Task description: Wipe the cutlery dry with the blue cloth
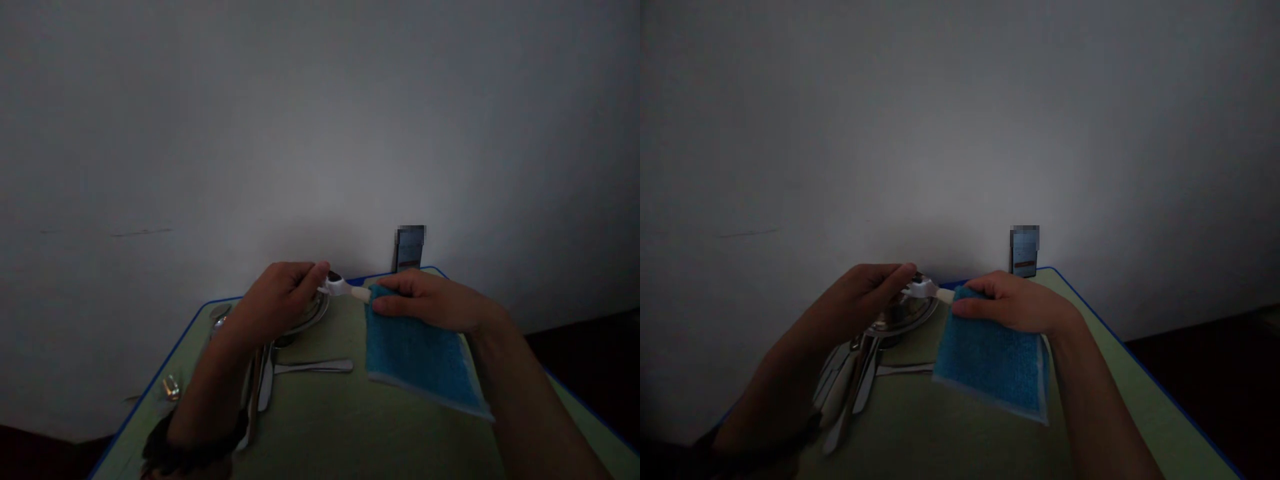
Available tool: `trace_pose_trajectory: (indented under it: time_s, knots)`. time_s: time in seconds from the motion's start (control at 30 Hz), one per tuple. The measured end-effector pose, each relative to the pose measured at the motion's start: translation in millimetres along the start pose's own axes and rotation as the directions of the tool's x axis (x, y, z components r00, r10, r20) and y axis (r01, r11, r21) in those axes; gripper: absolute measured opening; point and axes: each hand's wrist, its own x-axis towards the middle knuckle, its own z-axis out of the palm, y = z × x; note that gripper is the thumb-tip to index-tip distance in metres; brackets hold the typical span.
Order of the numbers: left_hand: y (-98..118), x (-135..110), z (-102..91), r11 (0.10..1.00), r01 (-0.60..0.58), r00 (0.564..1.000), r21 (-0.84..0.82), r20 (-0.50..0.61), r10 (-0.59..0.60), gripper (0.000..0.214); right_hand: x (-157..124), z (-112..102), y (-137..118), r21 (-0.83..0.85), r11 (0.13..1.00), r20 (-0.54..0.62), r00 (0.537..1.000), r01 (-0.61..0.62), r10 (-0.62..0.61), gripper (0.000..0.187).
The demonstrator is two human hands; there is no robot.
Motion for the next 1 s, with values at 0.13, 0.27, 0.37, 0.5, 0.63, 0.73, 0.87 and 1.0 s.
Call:
trace_pose_trajectory:
  time_s: [0.13,0.27,0.37,0.5,0.63,0.73,0.87,1.0]
  knots:
    - [5.9,0.1,2.1,0.997,-0.075,0.990,0.003,0.116,0.074,0.042,7.7,7.1,-7.2,-0.227,0.970,-0.058,0.993,0.089,-0.105,0.034]
    - [10.8,-0.4,4.5,0.995,-0.096,0.982,-0.041,0.160,0.101,0.043,11.7,9.7,-10.6,-0.353,0.925,-0.102,0.977,0.138,-0.185,0.033]
    - [11.6,-1.5,5.1,0.993,-0.074,0.982,-0.087,0.169,0.088,0.044,11.0,7.3,-8.8,-0.407,0.904,-0.111,0.975,0.131,-0.191,0.035]
    - [8.2,-0.8,6.5,0.996,-0.077,0.986,-0.045,0.144,0.083,0.041,8.4,3.3,-3.2,-0.451,0.888,-0.107,0.982,0.089,-0.153,0.036]
    - [0.5,2.0,8.1,0.993,-0.082,0.985,0.089,0.158,0.068,0.034,6.9,2.4,0.6,-0.370,0.927,-0.065,0.994,0.053,-0.083,0.036]
    - [-3.3,2.9,7.8,0.994,-0.008,0.996,0.111,0.094,-0.003,0.030,6.7,2.0,1.7,-0.345,0.937,-0.063,0.995,0.049,-0.075,0.032]
    - [-1.4,2.6,5.7,0.999,0.041,0.999,0.010,0.028,-0.041,0.018,8.6,1.8,2.3,-0.446,0.892,-0.096,0.987,0.071,-0.126,0.028]
    - [3.5,1.3,3.5,0.997,0.030,0.995,-0.073,0.096,-0.023,0.017,11.8,4.0,0.8,-0.528,0.846,-0.112,0.980,0.079,-0.162,0.026]
